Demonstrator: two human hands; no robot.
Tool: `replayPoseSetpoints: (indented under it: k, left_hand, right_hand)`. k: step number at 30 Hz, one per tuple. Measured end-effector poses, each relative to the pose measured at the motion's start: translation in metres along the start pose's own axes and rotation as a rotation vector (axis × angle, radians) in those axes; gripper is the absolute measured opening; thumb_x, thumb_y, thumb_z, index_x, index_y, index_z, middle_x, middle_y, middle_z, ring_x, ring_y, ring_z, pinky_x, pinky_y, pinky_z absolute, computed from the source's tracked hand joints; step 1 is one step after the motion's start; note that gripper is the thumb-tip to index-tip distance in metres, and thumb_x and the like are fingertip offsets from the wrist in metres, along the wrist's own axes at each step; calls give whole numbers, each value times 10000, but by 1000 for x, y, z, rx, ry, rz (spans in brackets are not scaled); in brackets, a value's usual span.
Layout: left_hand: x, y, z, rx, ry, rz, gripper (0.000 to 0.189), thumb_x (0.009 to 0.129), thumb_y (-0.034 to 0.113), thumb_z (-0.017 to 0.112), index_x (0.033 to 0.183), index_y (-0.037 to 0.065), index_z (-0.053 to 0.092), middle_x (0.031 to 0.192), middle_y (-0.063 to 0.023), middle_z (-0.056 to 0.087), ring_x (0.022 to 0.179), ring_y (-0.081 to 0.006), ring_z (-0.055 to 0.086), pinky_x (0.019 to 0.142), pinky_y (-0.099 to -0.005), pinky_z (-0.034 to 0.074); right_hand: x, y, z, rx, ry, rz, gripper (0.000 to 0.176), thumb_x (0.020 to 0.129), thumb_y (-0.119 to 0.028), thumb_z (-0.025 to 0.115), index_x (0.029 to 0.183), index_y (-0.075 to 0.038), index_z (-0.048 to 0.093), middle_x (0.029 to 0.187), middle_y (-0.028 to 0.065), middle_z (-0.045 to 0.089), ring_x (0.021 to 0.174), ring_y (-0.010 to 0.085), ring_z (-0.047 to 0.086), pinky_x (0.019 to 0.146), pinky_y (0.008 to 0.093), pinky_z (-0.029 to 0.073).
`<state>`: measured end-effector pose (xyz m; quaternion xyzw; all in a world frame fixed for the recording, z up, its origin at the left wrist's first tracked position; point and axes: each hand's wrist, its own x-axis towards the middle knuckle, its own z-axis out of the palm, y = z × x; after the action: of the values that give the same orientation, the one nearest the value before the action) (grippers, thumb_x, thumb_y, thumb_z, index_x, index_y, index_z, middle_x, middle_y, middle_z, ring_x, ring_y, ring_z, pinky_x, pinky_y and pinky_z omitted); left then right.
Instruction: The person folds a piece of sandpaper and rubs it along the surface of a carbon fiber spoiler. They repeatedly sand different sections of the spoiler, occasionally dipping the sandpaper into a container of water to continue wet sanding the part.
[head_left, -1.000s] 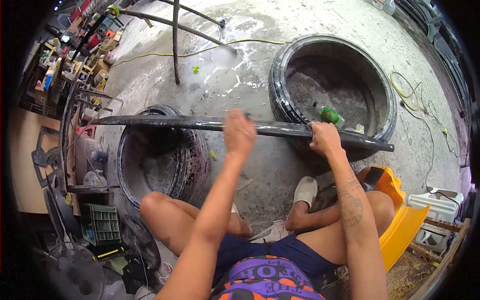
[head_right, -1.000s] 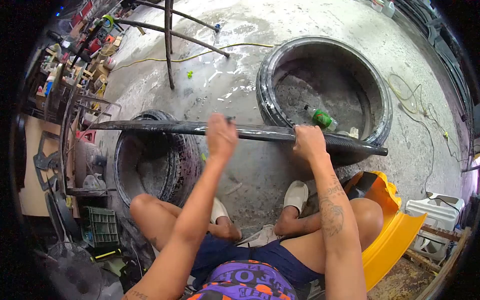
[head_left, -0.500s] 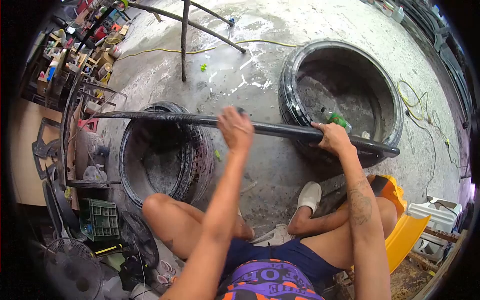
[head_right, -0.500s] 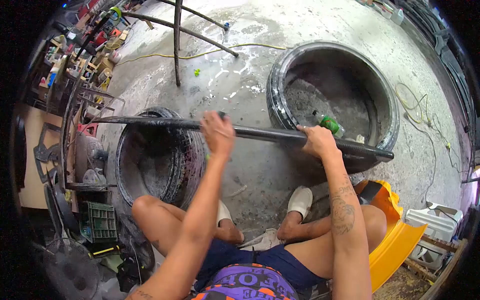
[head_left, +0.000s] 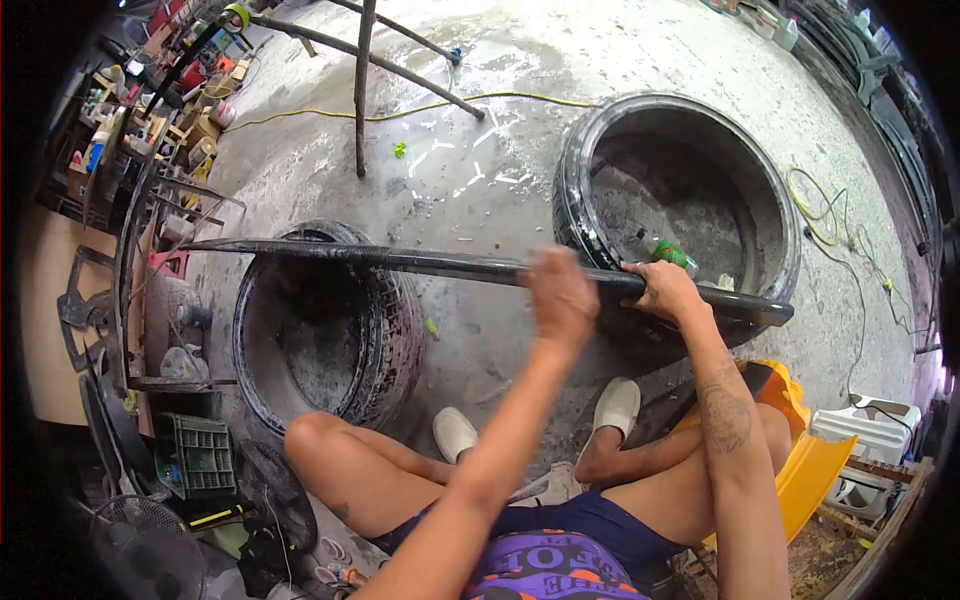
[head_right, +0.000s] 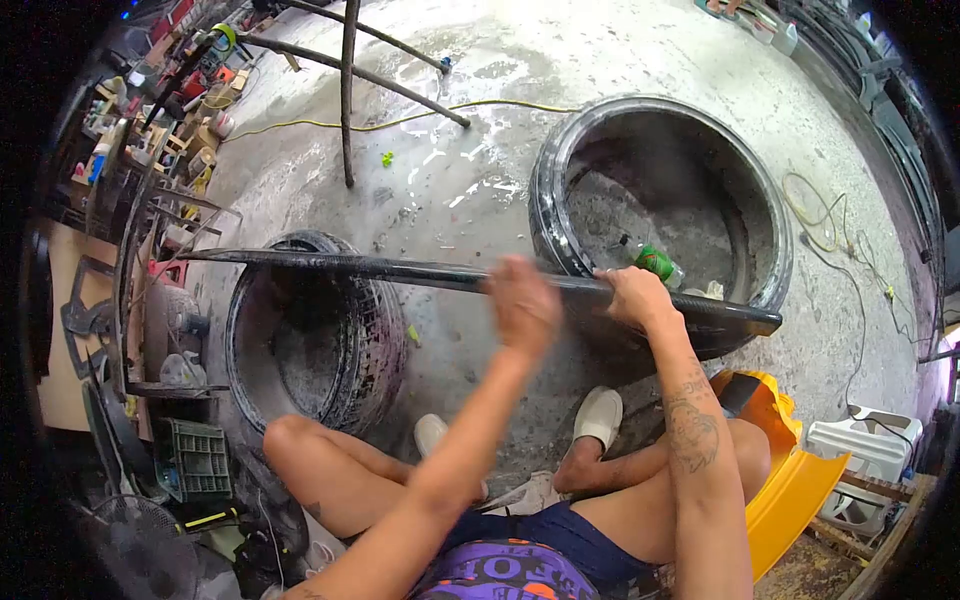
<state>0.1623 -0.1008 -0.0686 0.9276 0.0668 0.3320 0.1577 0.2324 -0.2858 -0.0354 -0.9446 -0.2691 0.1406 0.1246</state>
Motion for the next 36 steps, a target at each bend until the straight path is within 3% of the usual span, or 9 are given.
replayPoseSetpoints:
  k: [5,10,15,18,23,25,28,30,36]
  left_hand:
    - [-1,-9,-13,-175,-249,170,286,900,197,577,1108,16,500,1065,-208,511,961,-384,516,895,-520,407]
    - [30,-112,-38,229,16,-392,286,908,186,581,1105,-15,529,1068,-221,537,1015,-385,535,932,-542,423]
    - [-16,19,2,-58,-216,-15,318,902,236,549,1113,0,524,1108,-218,528,1030,-384,529,914,-546,396]
    - [-5,-43,-8,-32,-97,179,250,870,200,574,1049,36,512,1023,-197,514,924,-384,510,815,-510,387]
    - [18,-159,-33,206,95,-267,213,934,215,569,1031,29,532,995,-215,550,943,-379,538,841,-515,413]
    - [14,-110,-21,92,21,-432,306,942,258,562,1112,5,529,1085,-232,560,1033,-389,547,924,-508,425]
    - [-18,-4,-11,-176,-192,-5,386,869,259,615,1163,44,488,1111,-196,507,1012,-371,516,930,-521,392]
    - [-7,-63,-18,-99,-27,130,266,844,156,600,1046,42,470,965,-200,483,902,-385,496,774,-506,379]
    - [31,-206,-55,318,321,-369,243,938,191,567,1041,-7,471,947,-214,518,898,-409,515,807,-512,381]
  right_hand:
    - [-4,-4,-4,6,-75,46,549,737,-218,746,1278,-162,666,967,201,716,925,373,687,854,460,545]
    - [-7,-13,-7,15,-31,60,573,723,-227,766,1284,-175,663,962,197,717,938,371,684,854,460,543]
    - [-4,-4,1,14,-28,51,572,715,-145,710,1285,-167,663,965,201,714,936,377,679,846,462,541]
    - [-10,-5,-3,18,7,20,595,690,-100,661,1282,-166,666,924,218,704,881,385,679,804,459,546]
    - [-6,-1,10,19,49,37,566,706,-314,811,1241,-170,693,920,201,711,877,382,680,818,460,542]
    - [-14,3,6,29,70,28,580,703,-344,824,1241,-170,694,923,197,712,882,378,682,826,460,540]
    - [-7,-6,-3,43,-3,60,629,683,-368,844,1263,-184,685,967,199,716,930,366,686,838,451,536]
    - [-6,-5,-3,58,-4,80,622,682,-360,847,1256,-179,689,974,206,714,938,377,681,837,453,534]
    - [-3,-2,1,90,4,51,594,684,-322,852,1234,-159,697,975,211,712,941,392,674,843,456,530]
